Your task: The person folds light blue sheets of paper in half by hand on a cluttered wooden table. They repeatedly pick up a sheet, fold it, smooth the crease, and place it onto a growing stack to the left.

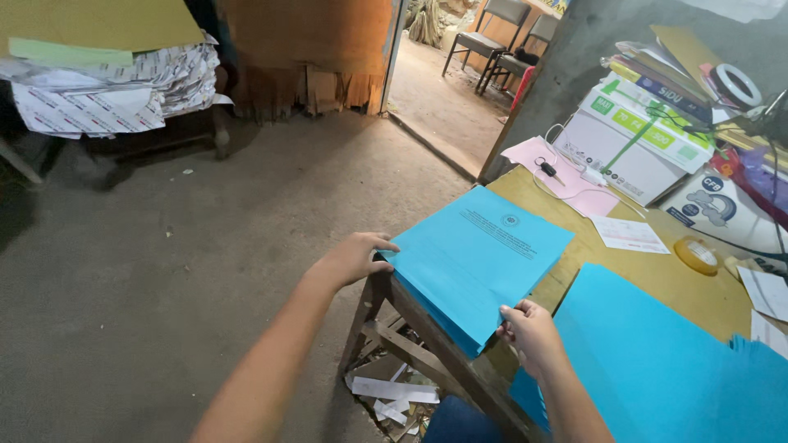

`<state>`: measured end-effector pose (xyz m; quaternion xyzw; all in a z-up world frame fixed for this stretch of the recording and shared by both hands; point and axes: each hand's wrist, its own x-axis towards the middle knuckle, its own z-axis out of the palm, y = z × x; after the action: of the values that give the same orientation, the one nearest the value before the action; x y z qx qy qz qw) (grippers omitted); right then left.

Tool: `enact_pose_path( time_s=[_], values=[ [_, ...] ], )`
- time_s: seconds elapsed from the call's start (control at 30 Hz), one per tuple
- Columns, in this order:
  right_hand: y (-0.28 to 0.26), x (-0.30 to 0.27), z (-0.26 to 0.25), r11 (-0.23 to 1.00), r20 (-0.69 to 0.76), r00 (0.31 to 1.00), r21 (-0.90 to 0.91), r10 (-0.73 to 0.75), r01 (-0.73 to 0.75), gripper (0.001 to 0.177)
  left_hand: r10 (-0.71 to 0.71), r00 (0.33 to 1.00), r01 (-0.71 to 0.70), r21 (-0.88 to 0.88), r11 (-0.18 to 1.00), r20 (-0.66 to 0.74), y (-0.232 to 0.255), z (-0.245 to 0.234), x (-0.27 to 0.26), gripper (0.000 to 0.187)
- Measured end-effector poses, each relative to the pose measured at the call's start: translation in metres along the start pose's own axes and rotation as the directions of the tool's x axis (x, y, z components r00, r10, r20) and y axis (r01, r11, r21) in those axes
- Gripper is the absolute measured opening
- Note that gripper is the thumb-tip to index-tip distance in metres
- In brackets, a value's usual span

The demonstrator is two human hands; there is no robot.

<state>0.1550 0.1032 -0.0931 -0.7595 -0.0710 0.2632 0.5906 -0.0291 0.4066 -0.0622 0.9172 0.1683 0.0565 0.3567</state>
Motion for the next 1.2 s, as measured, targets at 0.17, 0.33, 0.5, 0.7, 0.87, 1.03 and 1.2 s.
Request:
enact_pose_path(
  time_s=[0.17, 0.33, 0.5, 0.7, 0.87, 1.03, 1.2],
  values=[
    [-0.004, -0.006, 0.003, 0.995, -0.044, 0.999, -0.104, -0.010, 0.005, 0.028, -0.001, 1.000, 0.001, -0.015, 1.000, 0.005, -0.001, -0.001, 0.003, 0.035],
    [-0.021, -0.036, 0.010, 0.836, -0.022, 0.998, -0.546, 0.061, -0.063, 0.047, -0.029, 1.000, 0.029, 0.029, 0.999, 0.011, -0.004, 0.004, 0.004, 0.035],
    [-0.027, -0.065, 0.026, 0.591, -0.066, 0.997, -0.806, -0.044, -0.028, 0.070, -0.065, 0.998, 0.064, -0.037, 0.997, -0.004, -0.001, 0.004, 0.002, 0.032],
    [-0.023, -0.074, 0.038, 0.456, 0.090, 0.995, -0.888, 0.035, 0.064, 0.077, -0.057, 0.998, 0.058, 0.033, 0.998, -0.028, -0.002, 0.007, 0.003, 0.032],
    [-0.012, -0.070, 0.046, 0.362, 0.103, 0.995, -0.927, 0.007, 0.094, 0.048, -0.056, 0.997, 0.059, 0.053, 0.997, -0.056, -0.009, 0.011, 0.006, 0.037],
    [-0.004, -0.074, 0.039, 0.444, 0.119, 0.990, -0.885, -0.073, 0.139, 0.044, -0.075, 0.994, 0.077, 0.034, 0.996, -0.081, -0.017, 0.016, 0.006, 0.033],
    [-0.013, -0.084, 0.038, 0.499, 0.134, 0.984, -0.848, -0.117, 0.175, 0.050, 0.025, 0.990, -0.010, 0.105, 0.994, -0.139, -0.033, 0.020, 0.011, 0.034]
  ],
)
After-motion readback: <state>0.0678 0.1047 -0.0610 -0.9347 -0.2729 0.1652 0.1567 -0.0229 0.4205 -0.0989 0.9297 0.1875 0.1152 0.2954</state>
